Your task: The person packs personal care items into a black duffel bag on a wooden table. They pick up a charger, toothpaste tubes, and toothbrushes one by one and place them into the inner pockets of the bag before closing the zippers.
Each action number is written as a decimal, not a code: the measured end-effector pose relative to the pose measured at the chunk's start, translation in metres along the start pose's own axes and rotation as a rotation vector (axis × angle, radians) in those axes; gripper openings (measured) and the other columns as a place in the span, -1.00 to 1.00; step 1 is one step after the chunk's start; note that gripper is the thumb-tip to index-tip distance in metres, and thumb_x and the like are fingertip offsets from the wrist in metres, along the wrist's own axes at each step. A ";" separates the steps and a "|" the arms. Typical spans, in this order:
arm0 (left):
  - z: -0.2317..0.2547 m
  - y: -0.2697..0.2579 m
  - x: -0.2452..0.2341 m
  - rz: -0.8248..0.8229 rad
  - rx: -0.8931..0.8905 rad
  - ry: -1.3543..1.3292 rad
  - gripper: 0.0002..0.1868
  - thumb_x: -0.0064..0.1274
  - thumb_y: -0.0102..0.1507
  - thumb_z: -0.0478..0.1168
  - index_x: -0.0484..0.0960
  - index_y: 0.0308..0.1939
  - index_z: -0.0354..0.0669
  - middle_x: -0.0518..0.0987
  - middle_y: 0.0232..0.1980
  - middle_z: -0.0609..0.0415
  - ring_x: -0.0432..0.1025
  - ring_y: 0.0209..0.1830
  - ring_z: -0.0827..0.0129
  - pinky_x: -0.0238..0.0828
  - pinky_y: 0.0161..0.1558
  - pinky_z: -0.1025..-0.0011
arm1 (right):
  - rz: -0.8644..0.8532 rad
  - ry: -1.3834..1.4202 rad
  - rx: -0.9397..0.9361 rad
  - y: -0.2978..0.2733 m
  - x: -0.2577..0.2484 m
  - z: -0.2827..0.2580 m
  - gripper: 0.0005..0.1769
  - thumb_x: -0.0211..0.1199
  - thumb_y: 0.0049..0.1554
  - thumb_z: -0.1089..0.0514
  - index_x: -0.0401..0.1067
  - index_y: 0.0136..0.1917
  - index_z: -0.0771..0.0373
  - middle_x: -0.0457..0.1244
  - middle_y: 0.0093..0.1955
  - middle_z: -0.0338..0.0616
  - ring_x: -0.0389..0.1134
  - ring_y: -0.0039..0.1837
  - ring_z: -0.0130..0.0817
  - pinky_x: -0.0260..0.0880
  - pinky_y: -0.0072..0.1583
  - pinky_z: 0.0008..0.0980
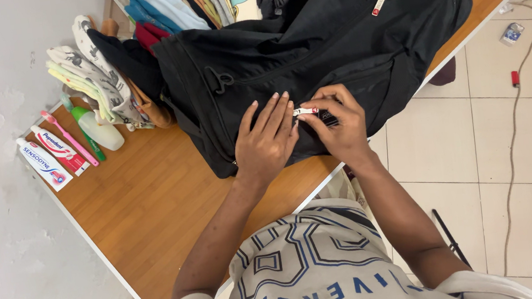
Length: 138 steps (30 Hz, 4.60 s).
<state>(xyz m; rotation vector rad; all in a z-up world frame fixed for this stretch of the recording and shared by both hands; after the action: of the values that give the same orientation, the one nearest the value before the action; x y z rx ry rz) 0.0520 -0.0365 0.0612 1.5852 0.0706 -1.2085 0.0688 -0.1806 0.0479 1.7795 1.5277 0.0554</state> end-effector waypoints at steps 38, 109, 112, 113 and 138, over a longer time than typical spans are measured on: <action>0.015 -0.024 -0.012 0.022 -0.028 -0.095 -0.69 0.28 0.22 -0.30 0.73 0.05 -0.23 0.66 0.18 0.09 0.50 0.23 0.26 0.39 0.29 0.18 | 0.188 0.355 0.385 -0.037 -0.062 0.066 -0.88 0.33 0.22 0.49 0.55 0.05 0.45 0.43 -0.02 -0.04 0.49 0.03 -0.44 0.54 0.15 -0.49; 0.083 0.012 0.189 -0.458 0.103 0.199 -0.77 0.16 0.29 -0.20 0.48 -0.03 -0.08 0.59 -0.31 0.06 0.52 -0.40 0.33 0.47 -0.47 0.38 | -0.341 -0.420 -0.130 -0.111 -0.037 -0.022 -0.71 0.50 0.05 -0.05 0.53 -0.31 0.15 0.29 -0.24 -0.37 0.27 -0.10 -0.46 -0.03 0.15 -0.21; 0.078 0.021 0.184 -0.350 0.103 0.163 -0.83 0.21 0.23 -0.25 0.50 -0.21 -0.08 0.56 -0.50 0.11 0.50 -0.58 0.42 0.38 -0.62 0.52 | -0.329 -0.451 -0.129 -0.111 -0.038 -0.023 -0.72 0.49 0.07 -0.03 0.54 -0.30 0.15 0.29 -0.23 -0.37 0.27 -0.10 -0.46 -0.04 0.12 -0.21; 0.075 0.024 0.183 -0.361 0.096 0.124 -0.82 0.21 0.19 -0.27 0.51 -0.22 -0.08 0.57 -0.51 0.11 0.52 -0.58 0.40 0.40 -0.60 0.50 | -0.324 -0.462 -0.130 -0.111 -0.039 -0.025 -0.73 0.49 0.07 -0.03 0.53 -0.29 0.15 0.29 -0.23 -0.37 0.27 -0.10 -0.46 -0.04 0.12 -0.21; 0.050 0.054 0.111 -0.649 -0.018 0.063 -0.11 0.46 -0.19 -0.24 0.42 0.21 -0.14 0.64 -0.22 -0.03 0.56 -0.17 0.18 0.53 -0.32 0.34 | -0.315 -0.433 -0.170 -0.079 -0.054 -0.030 -0.74 0.54 -0.02 -0.06 0.63 -0.21 0.12 0.28 -0.24 -0.38 0.25 -0.10 -0.45 -0.06 0.18 -0.19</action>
<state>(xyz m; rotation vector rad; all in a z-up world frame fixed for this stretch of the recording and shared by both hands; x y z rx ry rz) 0.1051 -0.1539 0.0250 1.6365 0.6770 -1.6369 -0.0259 -0.2129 0.0475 1.2965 1.4148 -0.3255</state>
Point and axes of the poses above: each hand's wrist, its own y-axis towards the middle knuckle, its own x-axis out of the palm, z = x × y, the point moved 9 cm from there along y, towards the middle knuckle
